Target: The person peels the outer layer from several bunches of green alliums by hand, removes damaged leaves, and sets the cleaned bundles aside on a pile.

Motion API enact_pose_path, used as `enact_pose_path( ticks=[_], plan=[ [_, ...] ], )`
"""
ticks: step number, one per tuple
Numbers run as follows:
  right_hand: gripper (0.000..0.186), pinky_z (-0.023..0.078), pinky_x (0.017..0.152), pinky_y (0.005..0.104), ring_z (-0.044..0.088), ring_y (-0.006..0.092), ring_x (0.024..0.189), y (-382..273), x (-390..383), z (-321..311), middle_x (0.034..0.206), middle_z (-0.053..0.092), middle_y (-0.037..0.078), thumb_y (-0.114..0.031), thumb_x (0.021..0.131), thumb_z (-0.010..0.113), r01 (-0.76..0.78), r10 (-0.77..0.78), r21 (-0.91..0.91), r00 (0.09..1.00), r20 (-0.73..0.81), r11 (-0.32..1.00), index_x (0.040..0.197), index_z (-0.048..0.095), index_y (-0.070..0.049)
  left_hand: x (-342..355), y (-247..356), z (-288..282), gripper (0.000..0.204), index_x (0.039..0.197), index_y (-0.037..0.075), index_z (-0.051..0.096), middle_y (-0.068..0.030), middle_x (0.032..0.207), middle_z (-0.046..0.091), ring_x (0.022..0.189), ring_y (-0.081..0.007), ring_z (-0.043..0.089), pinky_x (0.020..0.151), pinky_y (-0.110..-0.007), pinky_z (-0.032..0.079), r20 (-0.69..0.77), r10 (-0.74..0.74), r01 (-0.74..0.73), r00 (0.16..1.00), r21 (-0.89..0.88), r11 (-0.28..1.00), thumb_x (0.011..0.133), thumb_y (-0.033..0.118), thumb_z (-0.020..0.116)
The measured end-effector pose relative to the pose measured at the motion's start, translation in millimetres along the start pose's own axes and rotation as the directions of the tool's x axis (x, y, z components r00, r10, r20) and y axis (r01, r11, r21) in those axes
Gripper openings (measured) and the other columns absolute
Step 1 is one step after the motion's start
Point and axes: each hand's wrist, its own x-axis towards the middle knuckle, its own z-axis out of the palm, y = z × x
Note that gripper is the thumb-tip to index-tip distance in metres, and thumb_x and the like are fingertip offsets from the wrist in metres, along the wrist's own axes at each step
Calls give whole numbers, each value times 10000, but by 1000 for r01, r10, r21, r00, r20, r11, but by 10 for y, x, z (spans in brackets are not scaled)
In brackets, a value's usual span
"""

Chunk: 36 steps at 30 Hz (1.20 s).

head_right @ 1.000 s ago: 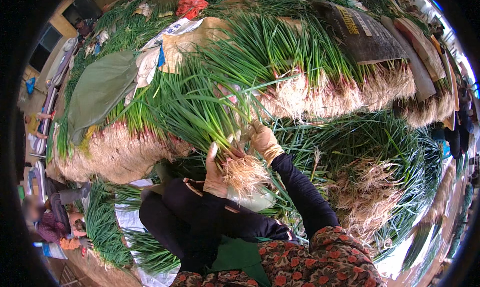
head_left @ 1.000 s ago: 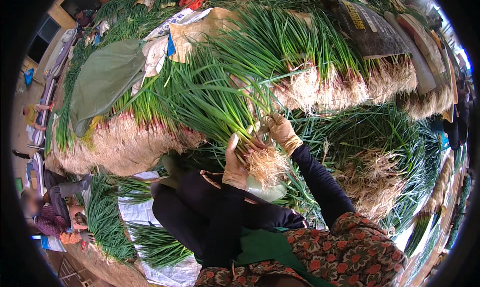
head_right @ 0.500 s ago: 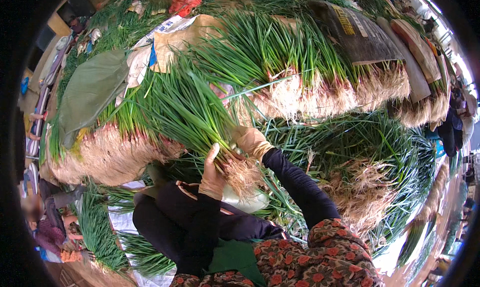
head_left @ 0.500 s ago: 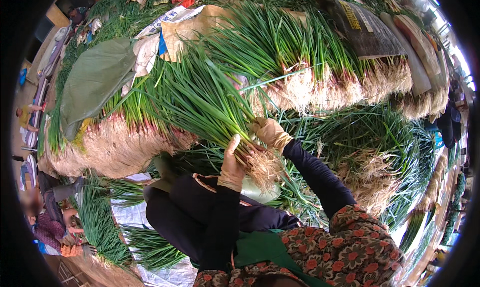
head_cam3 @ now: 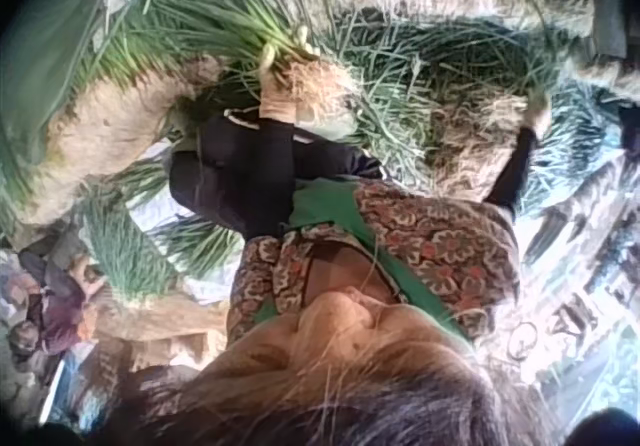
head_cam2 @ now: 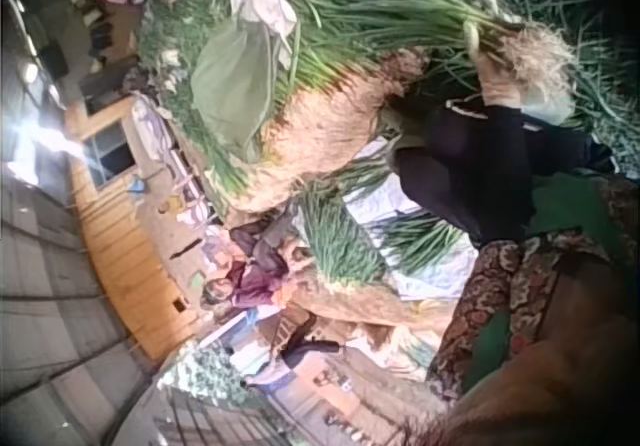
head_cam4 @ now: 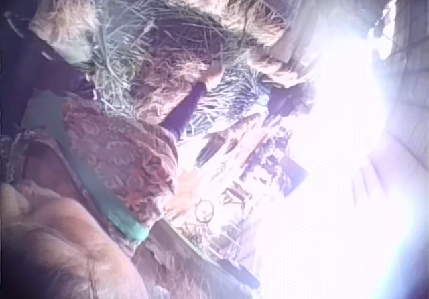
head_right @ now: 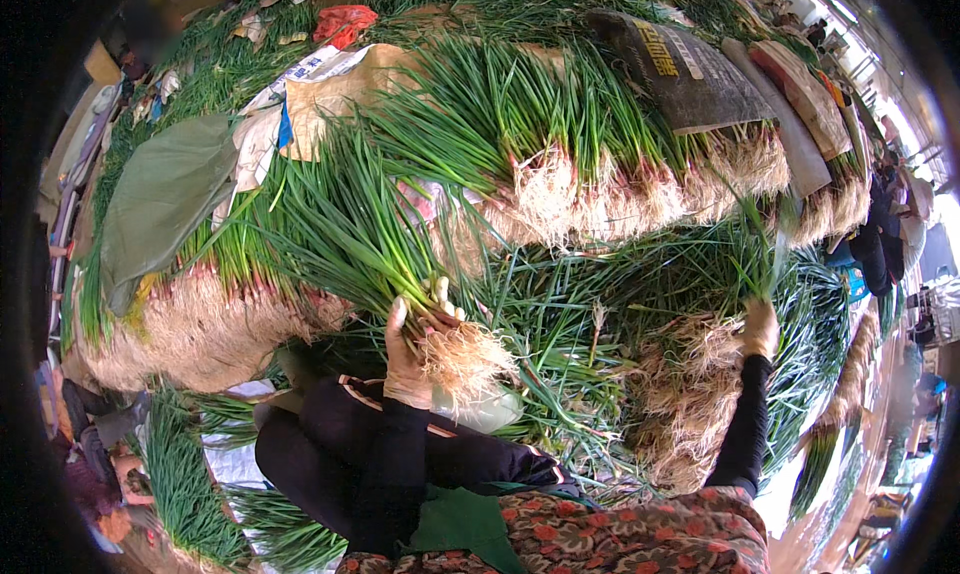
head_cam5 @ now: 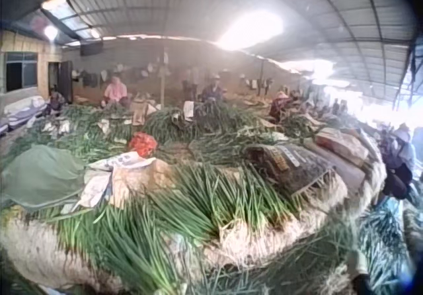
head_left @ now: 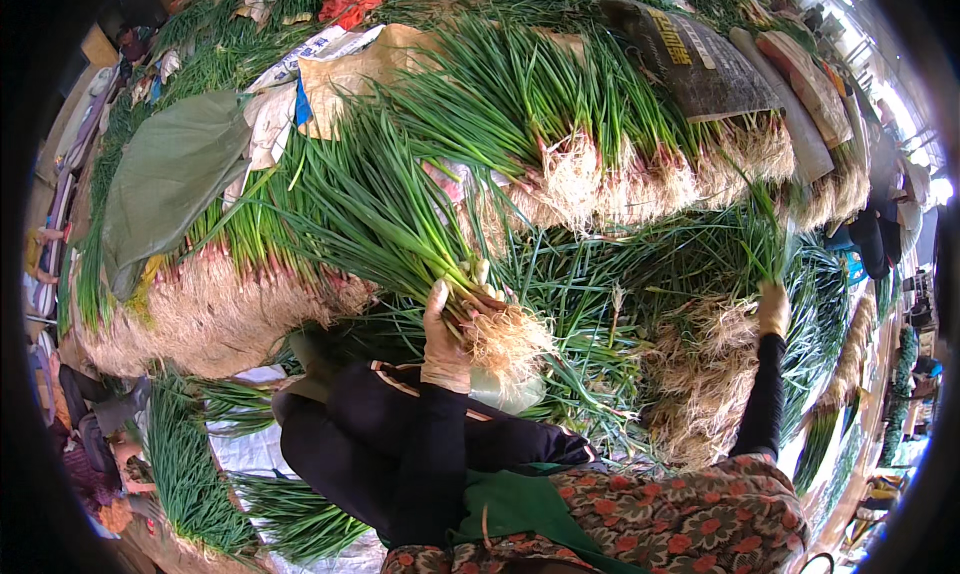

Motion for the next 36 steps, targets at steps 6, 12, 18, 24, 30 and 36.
enact_pose_path(
  ticks=[6,12,18,24,30,36],
  plan=[
    [425,439,876,317,559,215,1033,-913,-789,-350,1133,580,98,-316,776,587,127,-110,-116,983,146,985,1102,567,-44,-55,47,62,425,1114,-21,484,-167,1021,600,776,-275,611,746,-403,512,-1,-20,20,1000,41,999,870,326,455],
    [635,356,971,358,474,213,1113,-4064,-1660,443,1263,466,142,-556,862,389,-238,-831,832,137,539,501,1248,449,-55,-91,153,-245,415,1097,1,496,-147,1007,595,826,-267,598,786,-437,490,95,-47,41,994,57,998,858,341,485],
    [374,463,624,277,572,149,683,-4881,-1898,1027,785,624,77,-318,829,611,8,-945,973,240,223,231,974,601,27,-65,132,-205,382,1045,-19,512,-151,845,617,680,-255,613,686,-365,523,-136,38,-9,990,207,978,889,320,429],
    [402,456,576,219,568,99,670,-4689,-1828,1090,793,610,41,-310,836,606,-386,-783,764,146,604,518,1101,541,-15,-19,83,42,257,906,5,521,-111,684,591,589,-187,592,578,-293,503,-145,-1,37,989,246,969,892,253,458],
    [433,480,517,229,573,95,654,-4758,-1840,1144,848,607,47,-293,846,591,-316,-836,797,24,548,514,1160,510,-5,5,52,-170,318,992,-21,534,-108,648,582,570,-157,562,554,-253,477,-155,-22,61,988,250,966,892,271,453],
    [178,450,565,247,541,88,655,-4583,-1811,1807,709,601,20,-182,827,600,28,-740,909,592,319,415,892,619,-17,28,-50,-51,360,1009,3,498,-105,853,570,781,-268,574,803,-446,471,-35,10,-10,999,-6,1000,875,334,457]
  ],
)
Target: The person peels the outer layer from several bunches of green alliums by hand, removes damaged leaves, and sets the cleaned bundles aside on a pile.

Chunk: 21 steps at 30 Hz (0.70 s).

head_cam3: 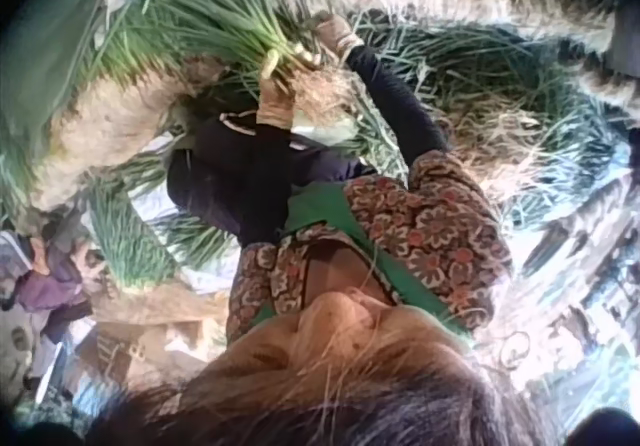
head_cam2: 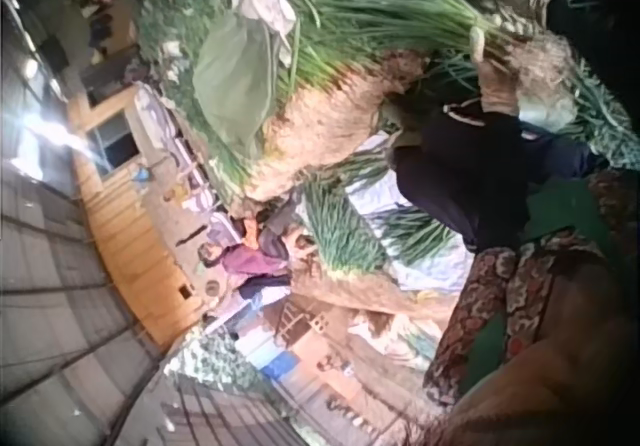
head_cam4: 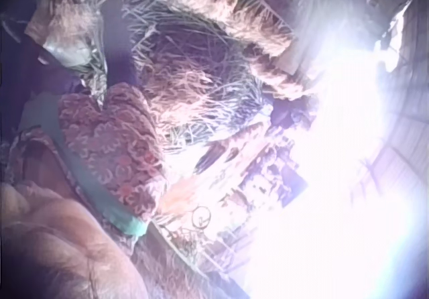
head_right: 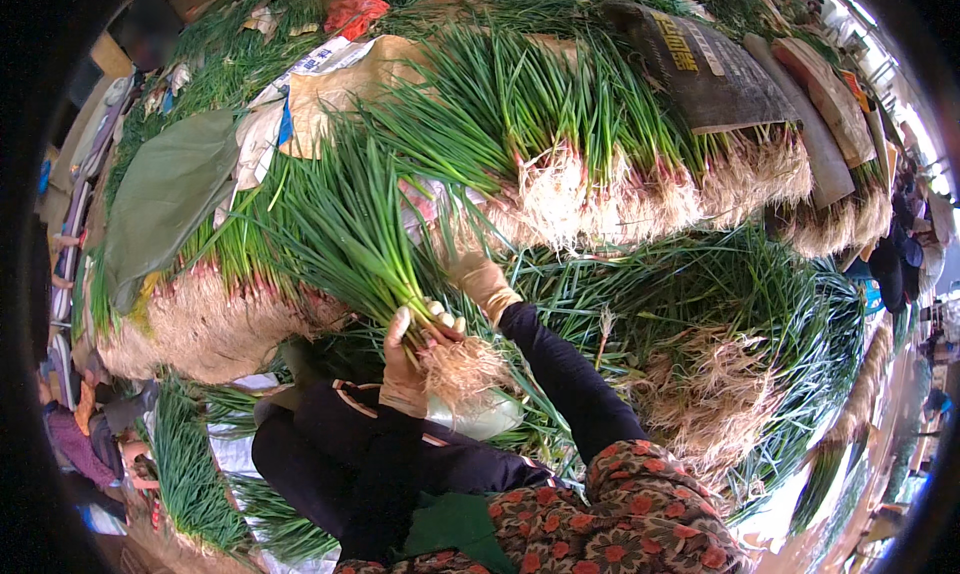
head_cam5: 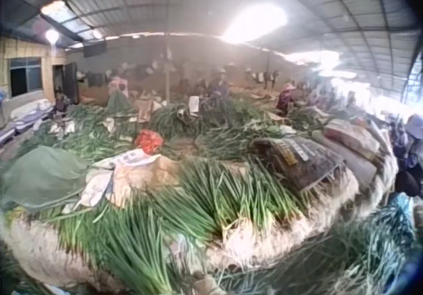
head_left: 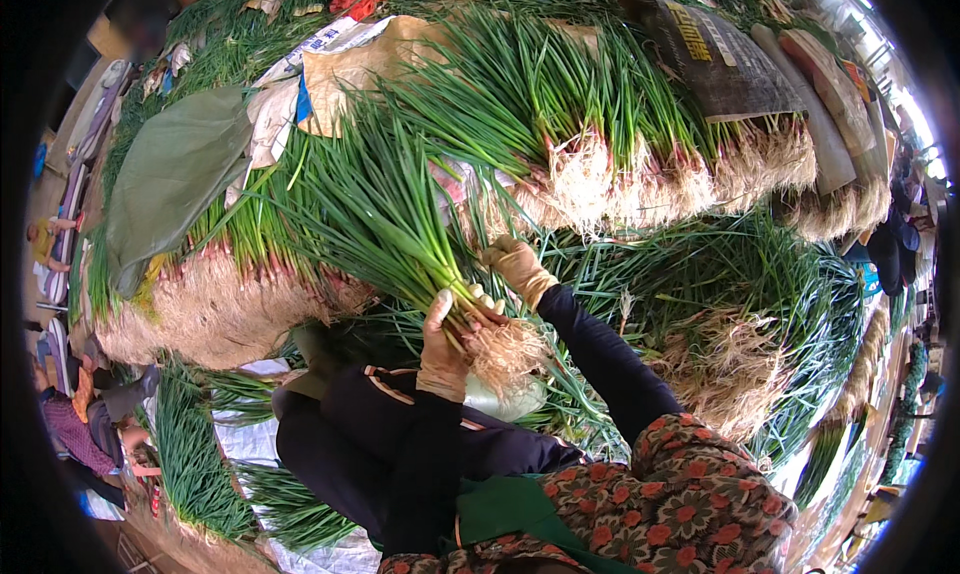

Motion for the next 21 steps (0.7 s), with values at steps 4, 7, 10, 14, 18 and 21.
enact_pose_path(
  ticks=[4,7,10,14,18,21],
  plan=[
    [197,502,648,322,616,207,710,-49,71,-195,821,627,105,-227,833,555,321,-88,-522,903,421,790,961,596,-83,-118,213,-51,427,1089,-1,460,-105,919,552,874,-255,557,834,-421,458,65,7,-15,998,132,991,862,359,475],
    [259,496,527,348,615,220,549,-299,506,-542,643,625,93,-324,846,519,84,-274,-674,945,-180,734,939,592,-94,-66,122,225,449,1158,-39,451,-184,1032,576,811,-293,593,777,-428,496,18,-4,4,1000,12,1000,865,300,474],
    [410,451,459,388,579,236,476,-294,804,-738,580,585,120,-429,849,455,-96,-325,-899,911,-252,428,806,580,-41,64,187,-130,459,1188,-40,431,-180,1015,580,903,-294,577,804,-429,489,214,-188,161,959,138,977,863,281,480],
    [369,477,486,379,592,249,553,-319,437,-525,702,620,108,-369,850,479,174,-74,-833,984,159,525,1029,585,-64,-15,141,199,491,1183,-52,421,-138,882,598,682,-193,590,624,-261,507,-128,-70,94,989,190,977,868,323,464],
    [304,506,649,325,612,245,804,-634,-390,-458,1001,595,144,-182,871,463,535,-207,-335,717,666,775,1124,532,-29,35,188,-19,431,1182,-45,461,-113,837,610,624,-158,570,544,-242,466,-139,-69,105,988,275,956,880,263,472],
    [323,496,663,311,607,256,775,-473,-339,-624,982,599,150,-174,863,492,495,-140,-226,597,790,839,1137,519,-7,58,138,25,373,1097,-38,519,-92,770,607,606,-139,564,552,-234,465,-140,-67,102,988,258,961,885,264,462]
  ],
)
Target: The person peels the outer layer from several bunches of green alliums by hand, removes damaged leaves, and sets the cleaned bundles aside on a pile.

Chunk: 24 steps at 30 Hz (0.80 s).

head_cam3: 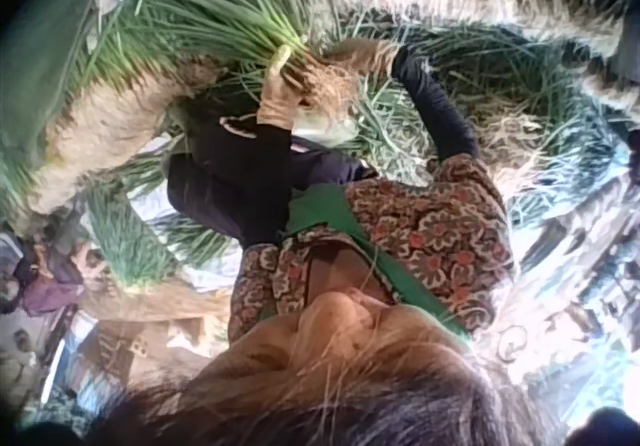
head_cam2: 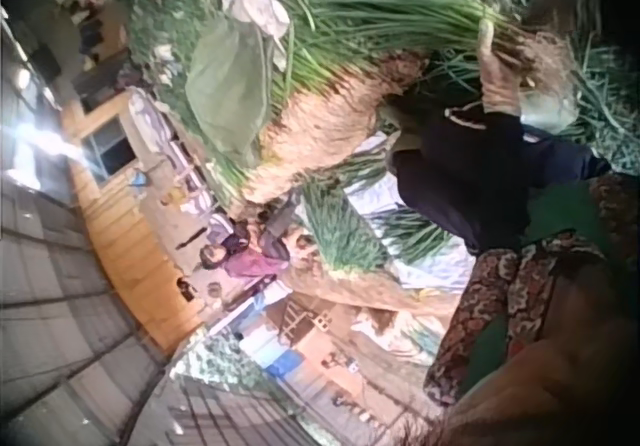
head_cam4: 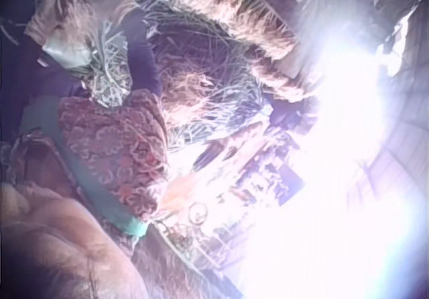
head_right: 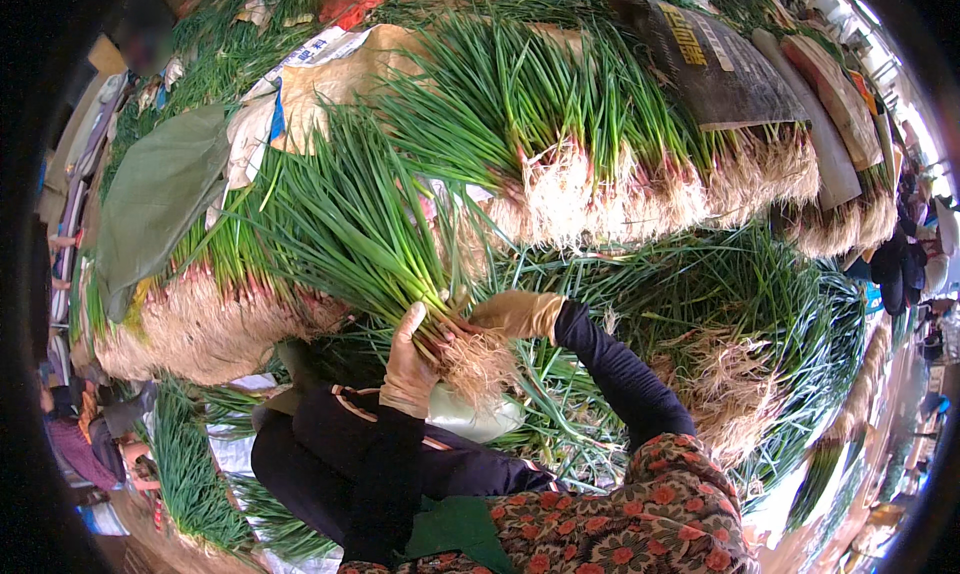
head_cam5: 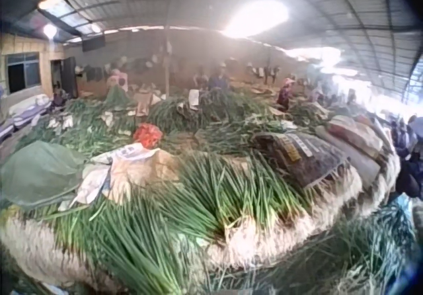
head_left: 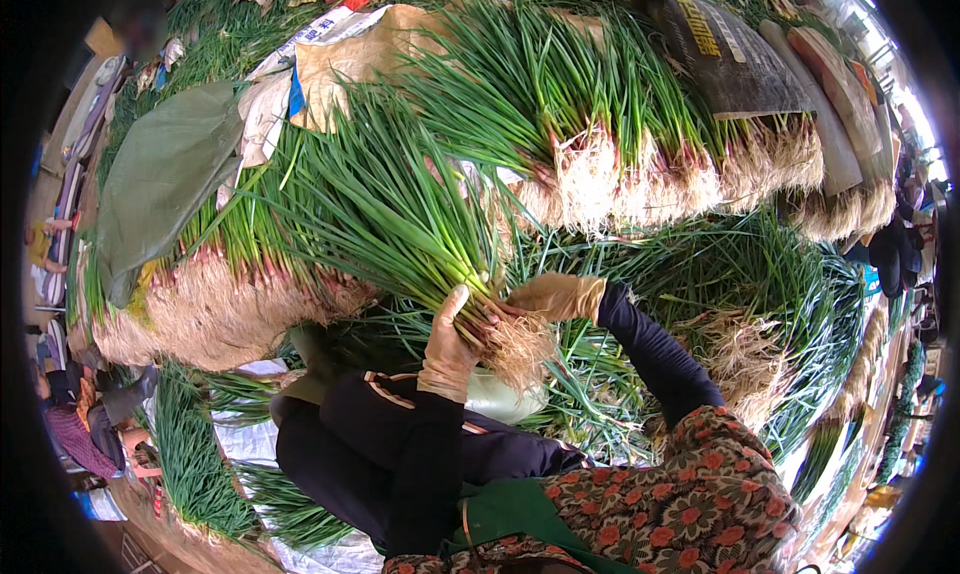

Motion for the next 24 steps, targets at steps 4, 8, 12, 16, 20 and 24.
enact_pose_path(
  ticks=[4,8,12,16,20,24],
  plan=[
    [330,493,651,326,606,247,758,262,276,-135,914,614,145,-177,867,517,-331,263,-164,905,-335,929,1134,509,17,-20,-102,412,355,1035,-18,550,-73,700,599,578,-122,547,560,-224,449,-171,48,-50,984,-12,999,876,290,473],
    [293,453,515,293,511,101,554,-5,836,68,703,577,26,-242,866,553,-119,432,573,782,-449,811,1049,552,-14,5,-4,-316,392,1087,-36,500,-150,893,607,793,-251,602,761,-350,485,56,23,-33,998,173,984,878,294,460],
    [179,476,595,307,589,192,713,505,446,306,763,586,77,-162,783,579,-198,355,315,724,-591,928,907,587,-34,-15,-98,181,358,884,-44,520,-144,686,576,625,-263,575,692,-349,482,-36,64,-67,997,-89,994,893,301,427],
    [484,469,645,249,559,98,757,110,278,352,856,606,53,-325,853,579,64,432,873,849,-302,484,1160,491,39,-14,-33,-69,252,894,2,534,-112,690,584,631,-210,580,642,-325,487,-42,26,-28,999,-44,999,879,246,474],
    [293,458,694,276,577,182,798,-322,436,59,901,630,109,-296,847,577,-354,604,590,738,-301,726,1001,600,-49,-30,-52,21,198,885,32,544,-103,671,588,584,-187,573,558,-290,479,-59,24,-25,998,-17,1000,874,222,488],
    [219,449,602,294,558,150,645,154,636,170,741,619,97,-189,849,540,-117,314,316,644,-698,941,946,604,-3,18,-73,-52,379,945,-52,517,-152,644,590,583,-290,594,683,-363,509,43,56,-54,997,-53,997,870,315,455]
  ],
)
